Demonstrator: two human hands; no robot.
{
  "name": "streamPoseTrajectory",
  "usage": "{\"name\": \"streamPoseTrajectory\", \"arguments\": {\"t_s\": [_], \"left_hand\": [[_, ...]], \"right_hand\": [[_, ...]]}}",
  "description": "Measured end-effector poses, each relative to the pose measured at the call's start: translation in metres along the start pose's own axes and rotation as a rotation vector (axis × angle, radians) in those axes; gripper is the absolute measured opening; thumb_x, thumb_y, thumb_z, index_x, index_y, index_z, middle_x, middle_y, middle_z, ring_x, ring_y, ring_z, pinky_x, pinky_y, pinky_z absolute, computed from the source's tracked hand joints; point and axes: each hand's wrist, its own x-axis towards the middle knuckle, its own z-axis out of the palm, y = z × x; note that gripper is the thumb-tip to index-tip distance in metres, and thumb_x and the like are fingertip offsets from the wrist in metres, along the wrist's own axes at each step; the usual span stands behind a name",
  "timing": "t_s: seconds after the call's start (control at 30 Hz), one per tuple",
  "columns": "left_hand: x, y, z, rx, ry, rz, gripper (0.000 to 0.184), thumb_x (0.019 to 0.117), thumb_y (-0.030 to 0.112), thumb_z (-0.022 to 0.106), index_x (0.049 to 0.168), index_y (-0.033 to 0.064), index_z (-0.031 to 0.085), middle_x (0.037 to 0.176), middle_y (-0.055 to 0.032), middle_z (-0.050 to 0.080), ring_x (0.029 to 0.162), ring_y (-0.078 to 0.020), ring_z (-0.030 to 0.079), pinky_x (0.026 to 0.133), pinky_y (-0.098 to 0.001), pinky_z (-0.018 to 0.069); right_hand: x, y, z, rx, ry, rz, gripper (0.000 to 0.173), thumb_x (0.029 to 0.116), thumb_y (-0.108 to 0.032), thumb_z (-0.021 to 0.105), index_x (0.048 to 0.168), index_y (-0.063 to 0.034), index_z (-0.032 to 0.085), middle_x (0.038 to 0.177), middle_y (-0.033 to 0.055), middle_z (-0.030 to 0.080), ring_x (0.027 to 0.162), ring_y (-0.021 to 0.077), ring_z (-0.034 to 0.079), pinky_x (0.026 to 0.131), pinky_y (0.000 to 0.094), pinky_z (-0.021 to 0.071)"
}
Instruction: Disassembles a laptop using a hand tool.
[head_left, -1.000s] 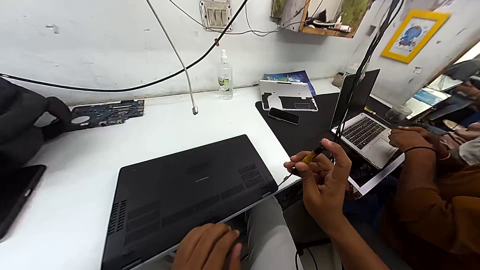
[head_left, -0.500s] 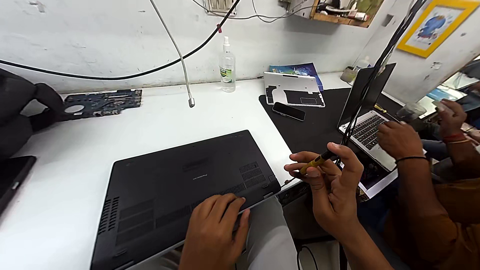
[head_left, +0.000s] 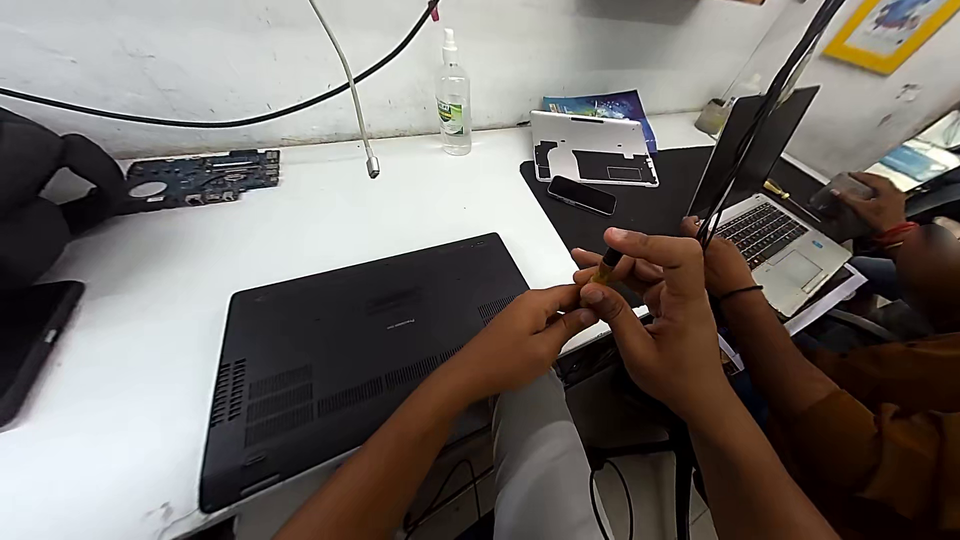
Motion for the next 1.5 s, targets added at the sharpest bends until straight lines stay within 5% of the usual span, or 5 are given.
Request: {"name": "streamPoseTrajectory", "arguments": {"t_s": [0.33,0.57,1.03,1.2,1.5], "left_hand": [[0.006,0.002,0.028,0.233,0.501,-0.029,0.027,0.0864,0.015,0.08,0.079,0.011,0.054,0.068,-0.0022,0.055,0.054,-0.0121,0.051,0.045,-0.0256,0.0411],[-0.005,-0.003,0.009,0.153,0.224,-0.165,0.016,0.0951,0.023,0.074,0.108,0.0134,0.073,0.124,-0.0022,0.062,0.084,-0.0111,0.065,0.061,-0.0248,0.0559],[-0.005,-0.011,0.01,0.04,0.218,-0.171,0.022,0.0952,0.019,0.073,0.116,0.0132,0.069,0.126,-0.0032,0.06,0.088,-0.0127,0.066,0.065,-0.0262,0.059],[-0.003,-0.014,0.01,-0.021,0.252,-0.11,0.011,0.0895,0.01,0.078,0.084,0.0078,0.069,0.108,-0.0054,0.066,0.079,-0.0147,0.066,0.06,-0.0259,0.0588],[-0.005,-0.006,0.01,-0.045,0.233,-0.195,0.034,0.0909,0.021,0.078,0.121,0.0146,0.063,0.123,-0.0038,0.058,0.089,-0.0137,0.067,0.068,-0.0284,0.061]], "right_hand": [[-0.001,0.011,0.015,-0.119,0.069,-0.061,0.046,0.1036,-0.026,0.061,0.145,-0.0082,0.05,0.11,0.005,0.053,0.098,0.0119,0.058,0.082,0.028,0.0551],[-0.002,-0.003,-0.002,0.145,-0.028,0.054,0.045,0.1038,-0.001,0.051,0.148,-0.0024,0.041,0.123,0.0092,0.066,0.107,0.0181,0.069,0.091,0.0321,0.0608],[0.001,-0.003,0.001,0.065,-0.005,0.065,0.049,0.1029,-0.003,0.054,0.15,-0.0045,0.042,0.123,0.0079,0.065,0.105,0.0148,0.068,0.087,0.0288,0.0612],[0.001,0.005,0.005,0.044,0.001,-0.014,0.045,0.1067,-0.01,0.048,0.15,-0.0016,0.041,0.131,0.0113,0.064,0.118,0.0185,0.064,0.098,0.0349,0.0573],[0.005,-0.004,0.004,-0.082,-0.004,0.015,0.05,0.1011,-0.005,0.059,0.149,-0.0053,0.046,0.118,0.0063,0.065,0.106,0.0127,0.066,0.091,0.0295,0.0592]]}}
